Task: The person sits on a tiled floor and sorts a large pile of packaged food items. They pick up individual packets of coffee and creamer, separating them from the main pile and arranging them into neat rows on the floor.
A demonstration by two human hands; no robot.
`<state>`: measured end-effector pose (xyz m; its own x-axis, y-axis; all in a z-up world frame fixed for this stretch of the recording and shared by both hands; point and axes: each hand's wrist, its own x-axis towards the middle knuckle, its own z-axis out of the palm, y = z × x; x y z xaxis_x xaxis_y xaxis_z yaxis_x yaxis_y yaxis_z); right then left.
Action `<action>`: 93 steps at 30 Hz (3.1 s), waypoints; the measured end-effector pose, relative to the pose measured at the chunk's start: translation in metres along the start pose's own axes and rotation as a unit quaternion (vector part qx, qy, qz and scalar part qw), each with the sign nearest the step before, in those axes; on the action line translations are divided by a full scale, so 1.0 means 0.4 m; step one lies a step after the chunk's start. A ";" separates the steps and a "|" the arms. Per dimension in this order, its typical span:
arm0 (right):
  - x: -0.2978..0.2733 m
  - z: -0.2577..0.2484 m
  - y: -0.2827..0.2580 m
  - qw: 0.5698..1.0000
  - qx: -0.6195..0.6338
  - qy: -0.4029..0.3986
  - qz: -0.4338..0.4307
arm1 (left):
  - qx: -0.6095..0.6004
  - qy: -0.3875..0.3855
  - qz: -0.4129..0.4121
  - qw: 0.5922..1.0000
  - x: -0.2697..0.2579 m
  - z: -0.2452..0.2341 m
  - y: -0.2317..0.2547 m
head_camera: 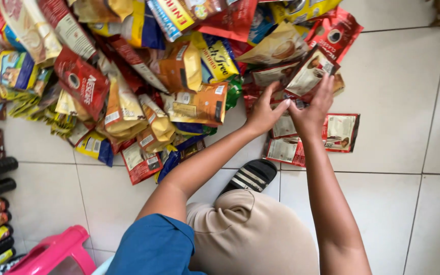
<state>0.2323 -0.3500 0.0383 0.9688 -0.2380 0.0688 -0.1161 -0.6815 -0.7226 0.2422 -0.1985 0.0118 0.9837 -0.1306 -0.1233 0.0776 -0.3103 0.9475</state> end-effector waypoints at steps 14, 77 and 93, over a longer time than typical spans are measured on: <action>-0.025 -0.167 0.175 0.932 0.311 -0.003 0.185 | 0.042 -0.149 0.129 0.979 0.087 0.105 0.202; -1.308 -0.915 1.289 0.621 0.350 0.601 0.363 | 0.025 -0.549 0.070 0.832 -0.892 1.640 0.112; -0.821 -0.541 0.800 0.773 0.503 0.166 0.349 | 0.526 -0.180 0.147 0.818 -0.280 0.569 0.085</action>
<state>-0.1704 -0.6396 -0.0667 0.6181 -0.5830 -0.5274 -0.1940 0.5370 -0.8210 0.0980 -0.4086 -0.0094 0.8085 -0.5552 -0.1949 -0.5220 -0.8296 0.1982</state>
